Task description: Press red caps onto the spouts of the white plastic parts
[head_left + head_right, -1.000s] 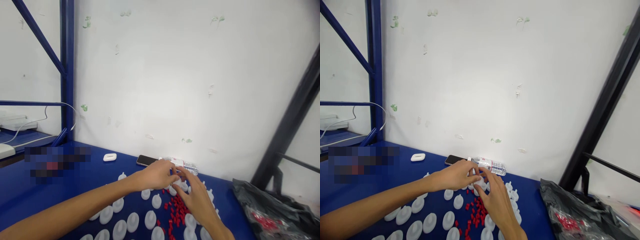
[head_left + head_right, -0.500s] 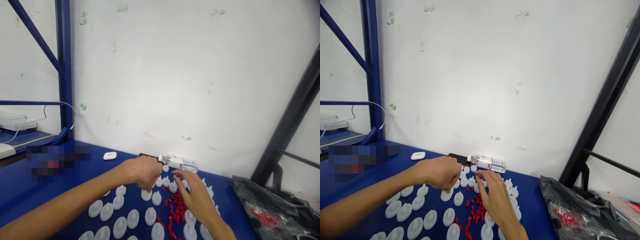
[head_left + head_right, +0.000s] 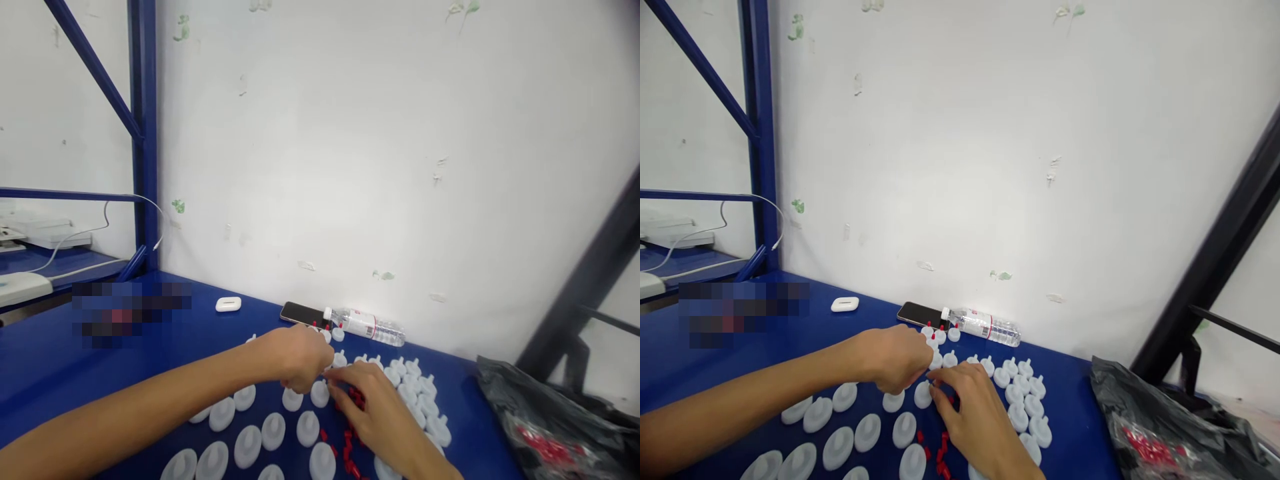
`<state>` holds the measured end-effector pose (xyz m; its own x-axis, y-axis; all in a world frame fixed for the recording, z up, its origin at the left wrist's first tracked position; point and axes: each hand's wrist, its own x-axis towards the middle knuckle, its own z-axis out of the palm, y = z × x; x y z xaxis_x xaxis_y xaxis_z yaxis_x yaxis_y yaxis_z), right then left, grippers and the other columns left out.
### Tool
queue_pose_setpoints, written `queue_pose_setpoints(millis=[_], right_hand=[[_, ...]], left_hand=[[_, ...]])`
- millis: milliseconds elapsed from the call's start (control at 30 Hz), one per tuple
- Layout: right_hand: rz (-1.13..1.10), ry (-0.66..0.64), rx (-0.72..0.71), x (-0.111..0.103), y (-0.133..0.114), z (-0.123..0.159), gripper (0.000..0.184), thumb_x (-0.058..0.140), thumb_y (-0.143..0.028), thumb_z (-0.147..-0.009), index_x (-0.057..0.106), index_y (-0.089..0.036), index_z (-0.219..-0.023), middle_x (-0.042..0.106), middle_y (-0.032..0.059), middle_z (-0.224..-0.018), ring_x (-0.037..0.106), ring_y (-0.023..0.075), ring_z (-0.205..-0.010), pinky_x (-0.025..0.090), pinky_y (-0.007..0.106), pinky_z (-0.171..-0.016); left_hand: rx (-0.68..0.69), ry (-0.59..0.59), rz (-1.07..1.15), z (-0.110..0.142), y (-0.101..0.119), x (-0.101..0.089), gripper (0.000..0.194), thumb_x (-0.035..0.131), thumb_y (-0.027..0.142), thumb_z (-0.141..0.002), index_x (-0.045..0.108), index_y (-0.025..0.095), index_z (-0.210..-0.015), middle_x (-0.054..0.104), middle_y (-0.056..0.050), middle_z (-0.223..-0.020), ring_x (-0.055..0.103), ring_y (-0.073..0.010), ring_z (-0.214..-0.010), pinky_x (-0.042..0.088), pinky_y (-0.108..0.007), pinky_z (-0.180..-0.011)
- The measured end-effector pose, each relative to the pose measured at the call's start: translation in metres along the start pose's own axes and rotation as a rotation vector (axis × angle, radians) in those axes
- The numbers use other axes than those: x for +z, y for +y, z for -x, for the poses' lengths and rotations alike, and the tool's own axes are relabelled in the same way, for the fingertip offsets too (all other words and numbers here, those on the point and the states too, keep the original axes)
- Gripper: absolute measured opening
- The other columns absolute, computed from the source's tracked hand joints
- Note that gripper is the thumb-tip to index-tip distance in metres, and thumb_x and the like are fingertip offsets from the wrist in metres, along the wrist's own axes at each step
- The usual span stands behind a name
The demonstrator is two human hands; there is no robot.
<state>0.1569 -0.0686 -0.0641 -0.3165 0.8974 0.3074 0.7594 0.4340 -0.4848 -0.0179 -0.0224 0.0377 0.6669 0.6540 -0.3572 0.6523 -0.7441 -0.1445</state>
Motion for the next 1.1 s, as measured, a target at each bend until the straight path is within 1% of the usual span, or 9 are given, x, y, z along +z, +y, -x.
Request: queue_pose_setpoints(millis=[67, 200, 300, 433, 533, 667, 800, 967, 1100], right_hand=[[0.003, -0.008, -0.009, 0.002, 0.002, 0.0, 0.024, 0.055, -0.031, -0.101, 0.076, -0.03, -0.113, 0.076, 0.0013, -0.11, 0.063, 0.0245, -0.108, 0.044, 0.037, -0.098], [0.002, -0.022, 0.011, 0.003, 0.001, 0.001, 0.023, 0.056, -0.031, -0.1, 0.077, -0.031, -0.109, 0.075, 0.0014, -0.107, 0.063, 0.0255, -0.108, 0.045, 0.037, -0.097], [-0.009, -0.032, 0.027, 0.003, -0.003, 0.003, 0.022, 0.057, -0.033, -0.099, 0.078, -0.032, -0.107, 0.075, 0.0015, -0.108, 0.062, 0.0269, -0.111, 0.046, 0.037, -0.097], [-0.024, -0.039, 0.013, 0.003, -0.005, 0.003, 0.022, 0.058, -0.031, -0.098, 0.076, -0.033, -0.11, 0.075, 0.0011, -0.111, 0.062, 0.0274, -0.112, 0.046, 0.038, -0.098], [-0.023, -0.037, 0.02, 0.003, -0.005, 0.004, 0.024, 0.06, -0.031, -0.097, 0.074, -0.034, -0.116, 0.074, 0.001, -0.114, 0.062, 0.028, -0.113, 0.046, 0.039, -0.099], [-0.039, -0.059, 0.018, 0.003, -0.006, 0.005, 0.025, 0.058, -0.03, -0.098, 0.074, -0.034, -0.117, 0.074, 0.0003, -0.114, 0.061, 0.0272, -0.114, 0.046, 0.039, -0.1], [-0.06, -0.091, 0.009, 0.002, -0.007, 0.005, 0.027, 0.058, -0.029, -0.097, 0.074, -0.036, -0.118, 0.074, -0.0007, -0.113, 0.061, 0.0266, -0.115, 0.046, 0.039, -0.102], [-0.099, -0.136, 0.026, 0.001, -0.011, 0.006, 0.028, 0.057, -0.03, -0.098, 0.075, -0.035, -0.119, 0.073, 0.0012, -0.114, 0.06, 0.0265, -0.116, 0.046, 0.038, -0.102], [-0.126, -0.156, 0.019, 0.0, -0.017, 0.008, 0.027, 0.056, -0.03, -0.099, 0.076, -0.036, -0.115, 0.073, 0.0005, -0.113, 0.06, 0.0258, -0.115, 0.046, 0.038, -0.102]], left_hand=[[-0.011, -0.033, 0.017, -0.004, -0.001, 0.003, 0.027, 0.066, -0.005, -0.055, 0.077, 0.011, -0.075, 0.079, -0.017, -0.078, 0.075, -0.0336, -0.073, 0.057, -0.034, -0.057], [-0.039, -0.078, 0.079, -0.012, -0.005, 0.01, 0.025, 0.064, -0.008, -0.049, 0.07, 0.014, -0.06, 0.076, -0.011, -0.063, 0.072, -0.0265, -0.058, 0.054, -0.028, -0.049], [-0.047, -0.087, 0.121, -0.015, -0.007, 0.011, 0.021, 0.065, -0.004, -0.054, 0.061, 0.016, -0.051, 0.071, -0.007, -0.053, 0.07, -0.0239, -0.055, 0.054, -0.028, -0.05], [-0.032, -0.111, 0.162, -0.016, -0.01, 0.009, 0.032, 0.072, 0.006, -0.066, 0.053, 0.018, -0.043, 0.064, -0.003, -0.044, 0.069, -0.0216, -0.054, 0.056, -0.028, -0.054], [-0.03, -0.101, 0.165, -0.018, -0.012, 0.009, 0.032, 0.074, 0.005, -0.064, 0.054, 0.018, -0.043, 0.062, -0.002, -0.041, 0.068, -0.0215, -0.053, 0.056, -0.029, -0.056], [-0.045, -0.082, 0.156, -0.022, -0.013, 0.011, 0.029, 0.074, 0.003, -0.06, 0.056, 0.019, -0.044, 0.061, -0.001, -0.041, 0.066, -0.0214, -0.051, 0.055, -0.029, -0.055], [-0.054, -0.072, 0.166, -0.022, -0.012, 0.01, 0.027, 0.074, 0.004, -0.061, 0.058, 0.018, -0.045, 0.062, -0.001, -0.043, 0.065, -0.0204, -0.05, 0.052, -0.027, -0.052], [-0.057, -0.093, 0.169, -0.021, -0.011, 0.005, 0.031, 0.073, 0.001, -0.062, 0.055, 0.018, -0.043, 0.061, -0.001, -0.042, 0.065, -0.0195, -0.052, 0.054, -0.028, -0.055], [-0.064, -0.137, 0.192, -0.021, -0.011, 0.005, 0.036, 0.073, 0.001, -0.065, 0.052, 0.017, -0.042, 0.058, 0.0, -0.041, 0.065, -0.0185, -0.052, 0.053, -0.026, -0.054]])
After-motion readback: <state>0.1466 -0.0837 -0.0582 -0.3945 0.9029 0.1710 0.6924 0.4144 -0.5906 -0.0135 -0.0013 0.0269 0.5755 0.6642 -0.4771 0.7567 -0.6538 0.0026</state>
